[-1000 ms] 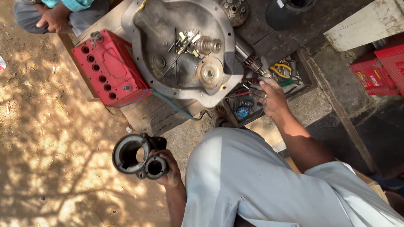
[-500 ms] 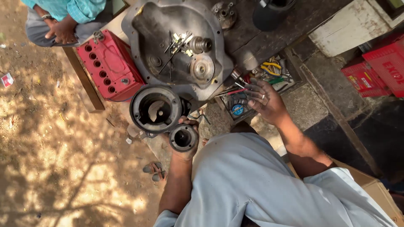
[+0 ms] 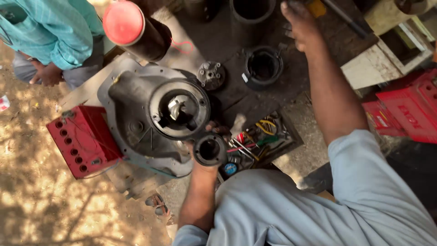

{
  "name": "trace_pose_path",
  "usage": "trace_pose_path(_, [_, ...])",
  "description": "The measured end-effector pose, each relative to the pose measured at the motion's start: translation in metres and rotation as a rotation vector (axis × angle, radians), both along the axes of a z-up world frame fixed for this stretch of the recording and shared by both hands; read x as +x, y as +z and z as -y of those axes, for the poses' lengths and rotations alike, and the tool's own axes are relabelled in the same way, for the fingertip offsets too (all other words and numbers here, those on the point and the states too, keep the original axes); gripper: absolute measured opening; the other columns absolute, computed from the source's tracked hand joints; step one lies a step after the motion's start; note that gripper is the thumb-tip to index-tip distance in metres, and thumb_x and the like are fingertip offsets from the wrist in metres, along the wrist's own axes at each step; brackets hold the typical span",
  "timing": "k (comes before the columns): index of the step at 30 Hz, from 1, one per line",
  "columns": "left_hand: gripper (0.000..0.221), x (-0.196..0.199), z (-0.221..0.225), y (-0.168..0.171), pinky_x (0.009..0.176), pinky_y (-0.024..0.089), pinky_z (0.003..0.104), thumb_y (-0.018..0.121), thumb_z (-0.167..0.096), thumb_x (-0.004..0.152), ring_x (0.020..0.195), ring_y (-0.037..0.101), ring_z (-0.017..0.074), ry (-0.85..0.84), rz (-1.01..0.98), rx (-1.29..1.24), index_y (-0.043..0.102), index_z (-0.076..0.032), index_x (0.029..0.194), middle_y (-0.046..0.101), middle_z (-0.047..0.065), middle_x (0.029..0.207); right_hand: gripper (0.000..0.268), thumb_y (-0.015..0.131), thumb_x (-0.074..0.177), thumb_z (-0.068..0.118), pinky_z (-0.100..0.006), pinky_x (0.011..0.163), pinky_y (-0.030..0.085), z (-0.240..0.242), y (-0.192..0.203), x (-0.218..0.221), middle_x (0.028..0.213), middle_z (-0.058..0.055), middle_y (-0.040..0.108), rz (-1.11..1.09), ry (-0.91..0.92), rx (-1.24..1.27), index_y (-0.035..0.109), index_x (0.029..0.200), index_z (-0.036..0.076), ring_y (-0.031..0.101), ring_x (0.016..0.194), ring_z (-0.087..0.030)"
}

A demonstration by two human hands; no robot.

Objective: Disassemble and inspect the internal components of an automotive starter motor on a workbench.

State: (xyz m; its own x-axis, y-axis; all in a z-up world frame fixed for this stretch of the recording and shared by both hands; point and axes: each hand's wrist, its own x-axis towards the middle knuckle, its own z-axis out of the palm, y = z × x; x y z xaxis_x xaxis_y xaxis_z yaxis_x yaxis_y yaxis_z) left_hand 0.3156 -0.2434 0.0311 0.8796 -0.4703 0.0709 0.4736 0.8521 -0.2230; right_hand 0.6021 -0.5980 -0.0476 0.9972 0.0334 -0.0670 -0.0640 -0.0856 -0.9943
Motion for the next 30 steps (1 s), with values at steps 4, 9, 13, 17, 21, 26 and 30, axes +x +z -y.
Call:
trace_pose_path(4, [0.064, 0.030, 0.017, -0.010, 0.112, 0.054, 0.046, 0.088, -0.044, 0.080, 0.127, 0.058, 0.0328, -0.060, -0.041, -0.024, 0.057, -0.008, 0.123, 0.055, 0.009, 0.124, 0.083, 0.064, 0.095, 0.056, -0.058, 0.108, 0.051, -0.019, -0.018, 0.062, 0.169, -0.011, 0.026, -0.390, 0.021, 0.089, 0.030, 0.162, 0.023, 0.031, 0.150, -0.039])
trace_pose_path(9, [0.061, 0.058, 0.040, -0.024, 0.110, 0.056, 0.046, 0.088, -0.041, 0.081, 0.128, 0.059, 0.0355, -0.095, -0.036, -0.096, 0.057, -0.009, 0.123, 0.055, 0.009, 0.125, 0.082, 0.070, 0.095, 0.050, -0.055, 0.109, 0.051, -0.046, -0.010, 0.080, 0.167, -0.017, 0.033, -0.320, 0.135, -0.096, 0.034, 0.159, 0.014, 0.040, 0.151, -0.039])
trace_pose_path(13, [0.059, 0.066, 0.060, -0.012, 0.109, 0.058, 0.047, 0.088, -0.038, 0.081, 0.128, 0.060, 0.0376, -0.087, -0.015, -0.151, 0.058, -0.010, 0.123, 0.055, 0.008, 0.126, 0.081, 0.067, 0.103, 0.052, -0.057, 0.117, 0.048, -0.064, -0.025, 0.086, 0.170, -0.020, 0.033, -0.324, 0.357, -0.002, 0.031, 0.162, 0.010, 0.035, 0.157, -0.037])
trace_pose_path(17, [0.057, 0.129, 0.079, 0.007, 0.099, 0.054, 0.055, 0.071, -0.053, 0.091, 0.108, 0.059, 0.0298, 0.046, -0.174, 0.134, 0.056, -0.010, 0.125, 0.058, 0.008, 0.109, 0.092, 0.058, 0.098, 0.064, -0.059, 0.125, 0.034, -0.078, 0.008, 0.048, 0.172, -0.018, 0.019, -0.338, 0.436, 0.161, 0.018, 0.165, 0.016, 0.028, 0.156, -0.040])
trace_pose_path(21, [0.070, 0.196, 0.101, 0.005, 0.105, 0.054, 0.053, 0.072, -0.064, 0.087, 0.114, 0.059, 0.0299, -0.005, -0.044, -0.009, 0.059, -0.003, 0.119, 0.062, 0.012, 0.111, 0.099, 0.045, 0.100, 0.076, -0.062, 0.130, 0.013, -0.058, 0.070, 0.002, 0.179, -0.019, 0.007, 0.024, 0.451, 0.165, 0.011, 0.170, 0.015, 0.009, 0.165, -0.041])
trace_pose_path(26, [0.088, 0.249, 0.119, -0.031, 0.107, 0.055, 0.052, 0.076, -0.074, 0.078, 0.118, 0.062, 0.0302, -0.007, -0.009, -0.188, 0.060, 0.002, 0.120, 0.064, 0.015, 0.116, 0.096, 0.048, 0.103, 0.071, -0.066, 0.133, 0.009, -0.009, 0.099, -0.057, 0.180, -0.023, 0.000, 0.141, 0.461, 0.165, 0.009, 0.171, 0.015, 0.004, 0.168, -0.048])
trace_pose_path(30, [0.089, 0.271, 0.131, -0.075, 0.104, 0.059, 0.051, 0.073, -0.080, 0.085, 0.121, 0.061, 0.0294, 0.102, -0.190, -0.071, 0.058, -0.003, 0.128, 0.066, 0.011, 0.124, 0.096, 0.059, 0.102, 0.062, -0.066, 0.131, 0.011, 0.017, 0.100, -0.091, 0.179, -0.025, 0.000, 0.108, 0.396, 0.222, 0.010, 0.169, 0.013, 0.006, 0.165, -0.051])
